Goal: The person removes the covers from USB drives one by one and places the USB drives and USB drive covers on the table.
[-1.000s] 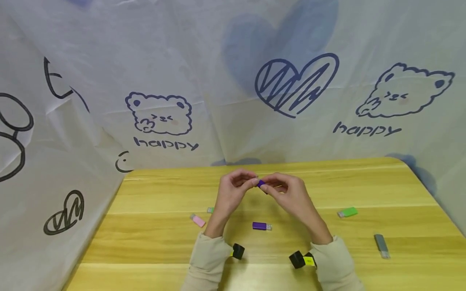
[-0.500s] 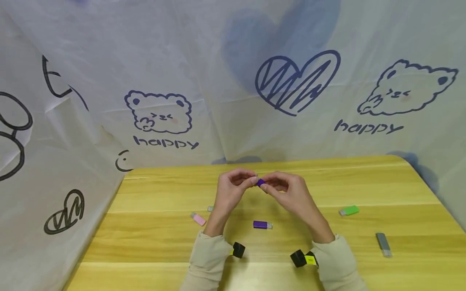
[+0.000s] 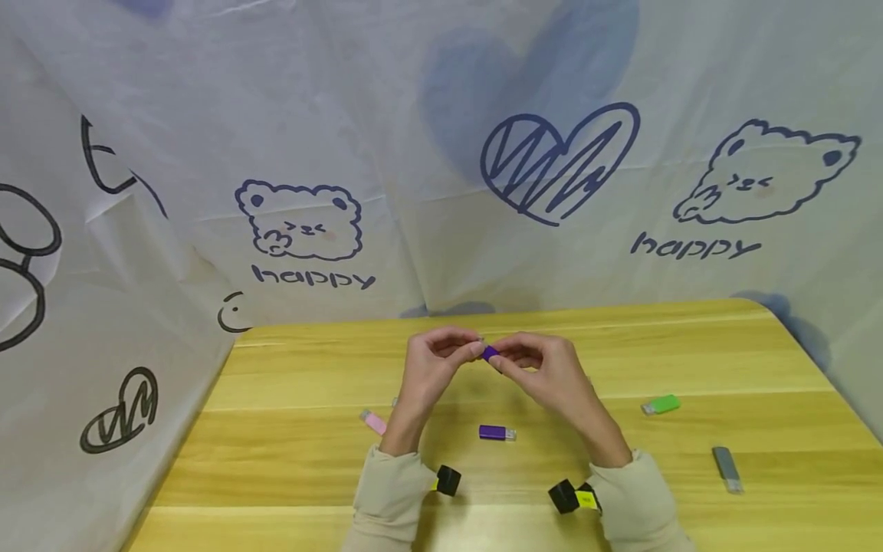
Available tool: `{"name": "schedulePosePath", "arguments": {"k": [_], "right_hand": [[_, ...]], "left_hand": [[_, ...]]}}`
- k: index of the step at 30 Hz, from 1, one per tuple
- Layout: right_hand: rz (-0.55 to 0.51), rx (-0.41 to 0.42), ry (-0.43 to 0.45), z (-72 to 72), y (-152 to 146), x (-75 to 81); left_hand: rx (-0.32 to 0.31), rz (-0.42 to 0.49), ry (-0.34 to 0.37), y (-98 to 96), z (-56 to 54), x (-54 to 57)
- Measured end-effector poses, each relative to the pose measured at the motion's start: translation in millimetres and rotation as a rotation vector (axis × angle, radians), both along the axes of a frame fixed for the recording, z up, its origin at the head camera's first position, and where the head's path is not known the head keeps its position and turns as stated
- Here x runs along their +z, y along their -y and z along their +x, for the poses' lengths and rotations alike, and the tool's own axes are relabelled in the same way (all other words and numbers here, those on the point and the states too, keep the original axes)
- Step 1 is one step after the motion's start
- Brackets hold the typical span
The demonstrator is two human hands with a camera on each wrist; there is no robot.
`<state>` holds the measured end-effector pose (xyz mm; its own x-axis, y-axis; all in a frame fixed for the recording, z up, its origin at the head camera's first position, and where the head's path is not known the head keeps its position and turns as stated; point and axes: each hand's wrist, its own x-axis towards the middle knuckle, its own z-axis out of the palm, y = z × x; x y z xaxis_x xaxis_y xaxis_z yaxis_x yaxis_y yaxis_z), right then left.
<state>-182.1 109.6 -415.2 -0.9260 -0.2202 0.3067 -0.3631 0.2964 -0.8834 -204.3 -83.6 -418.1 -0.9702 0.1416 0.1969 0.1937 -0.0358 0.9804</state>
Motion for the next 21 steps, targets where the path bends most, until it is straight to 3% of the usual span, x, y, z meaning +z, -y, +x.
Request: {"name": "schedulePosePath", "arguments": {"k": [21], "right_hand": [[0.066, -0.046, -0.026, 4.1, 4.2, 8.7]], "left_hand": [[0.005, 0.014, 0.022, 2.0, 1.7, 2.4]]}}
